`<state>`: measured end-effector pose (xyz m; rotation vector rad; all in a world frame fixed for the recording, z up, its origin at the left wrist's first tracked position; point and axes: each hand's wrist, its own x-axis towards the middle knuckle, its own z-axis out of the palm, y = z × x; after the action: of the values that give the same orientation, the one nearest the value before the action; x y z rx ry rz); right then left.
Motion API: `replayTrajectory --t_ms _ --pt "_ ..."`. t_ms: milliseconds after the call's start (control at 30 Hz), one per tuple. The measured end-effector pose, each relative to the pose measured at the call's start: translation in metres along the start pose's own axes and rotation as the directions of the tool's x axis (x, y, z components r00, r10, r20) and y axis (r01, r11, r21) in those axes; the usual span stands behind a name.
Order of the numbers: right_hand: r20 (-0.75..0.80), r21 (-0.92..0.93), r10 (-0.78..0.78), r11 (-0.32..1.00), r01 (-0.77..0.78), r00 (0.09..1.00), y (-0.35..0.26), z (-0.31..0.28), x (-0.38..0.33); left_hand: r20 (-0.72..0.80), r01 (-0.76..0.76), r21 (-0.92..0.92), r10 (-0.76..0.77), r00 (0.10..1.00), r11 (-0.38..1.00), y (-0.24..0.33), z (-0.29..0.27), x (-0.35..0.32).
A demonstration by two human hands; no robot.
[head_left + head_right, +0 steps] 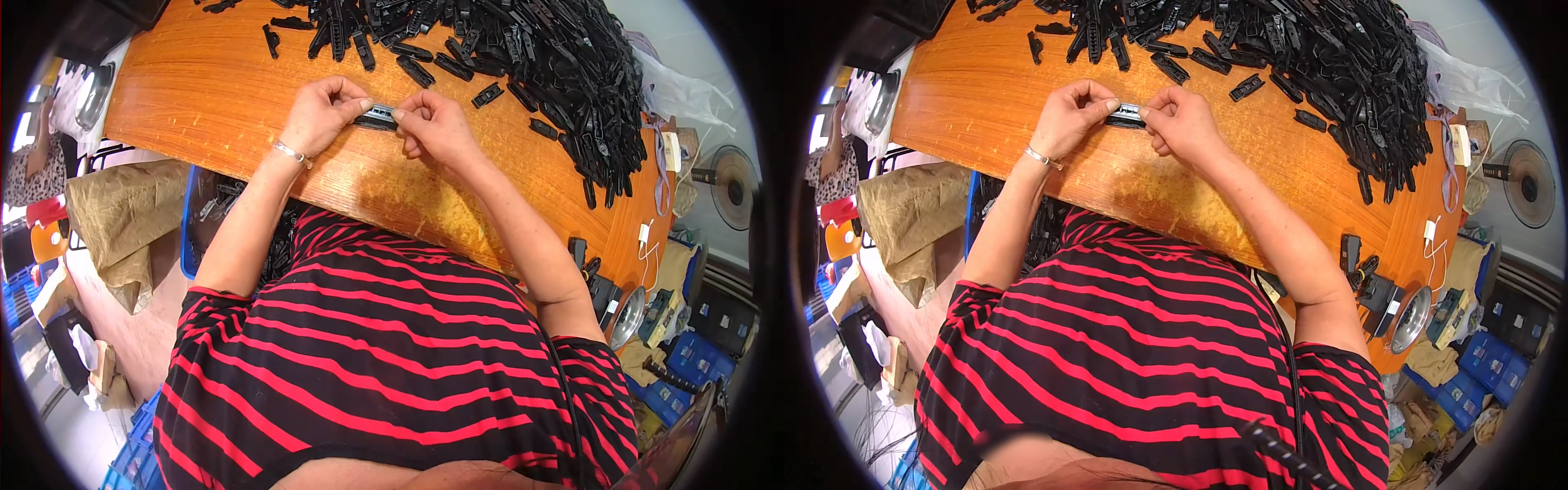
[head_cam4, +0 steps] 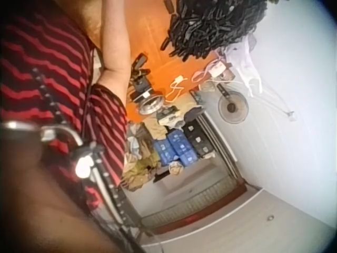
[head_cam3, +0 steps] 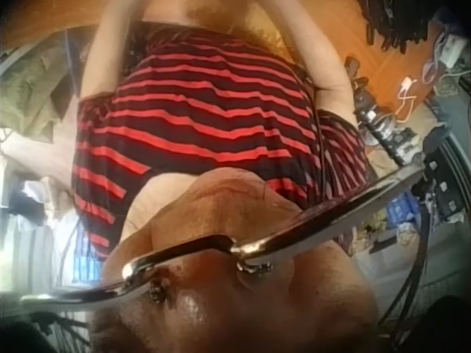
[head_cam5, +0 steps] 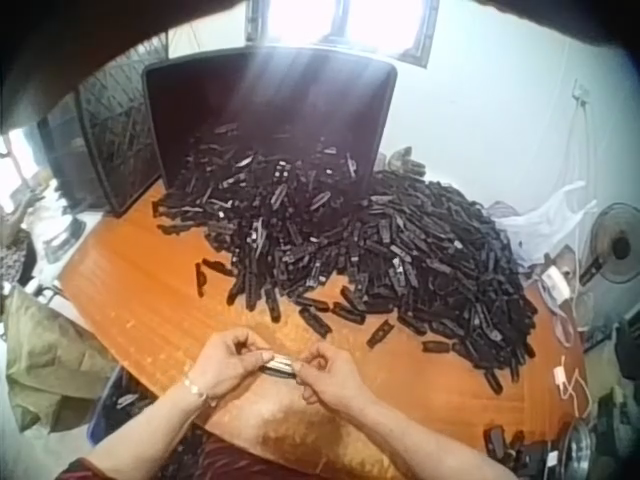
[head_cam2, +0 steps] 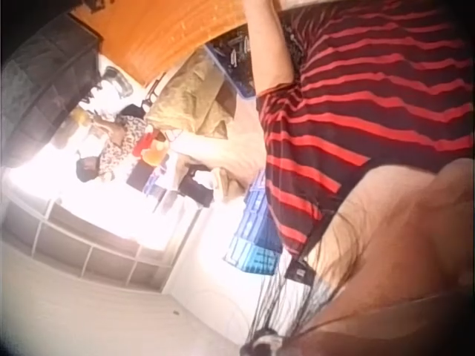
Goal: Assembling small black plastic components by hand on a workbench.
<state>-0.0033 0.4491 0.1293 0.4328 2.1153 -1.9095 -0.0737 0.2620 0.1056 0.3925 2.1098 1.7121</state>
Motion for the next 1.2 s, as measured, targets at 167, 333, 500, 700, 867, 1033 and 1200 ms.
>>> replayTrajectory --t_ms 167,333,500,700,867,1033,1200 --pt "-0.005 -0.058 0.011 0.998 -0.012 1.0 0.006 0.0 0.003 -0.018 0.019 0.043 -0.018 1.0 0.999 -0.004 0.003 -0.001" --pt "-0.005 -0.069 0.012 0.998 -0.013 1.0 0.01 0.0 0.007 -0.04 0.059 0.085 -0.056 0.998 0.995 -0.012 0.006 0.001" --pt "0.022 -0.117 0.136 0.984 -0.133 0.99 -0.001 -0.004 0.011 -0.009 0.093 0.176 -0.093 0.996 0.98 -0.005 0.005 0.001" --pt "0.109 -0.279 0.28 0.93 -0.241 0.954 -0.021 -0.011 0.026 0.065 0.163 0.36 -0.199 0.978 0.919 0.008 -0.002 0.01" --pt "0.136 -0.32 0.322 0.909 -0.266 0.937 -0.019 -0.016 0.031 0.007 0.179 0.582 -0.224 0.974 0.794 0.018 0.008 0.007" --pt "0.15 -0.316 0.285 0.921 -0.227 0.947 -0.014 -0.014 0.033 -0.069 0.061 0.568 -0.027 0.997 0.821 0.007 0.008 -0.004" --pt "0.197 -0.448 0.069 0.894 0.027 0.978 0.003 -0.012 0.016 0.113 0.023 0.387 -0.072 0.991 0.922 -0.009 -0.034 -0.038"
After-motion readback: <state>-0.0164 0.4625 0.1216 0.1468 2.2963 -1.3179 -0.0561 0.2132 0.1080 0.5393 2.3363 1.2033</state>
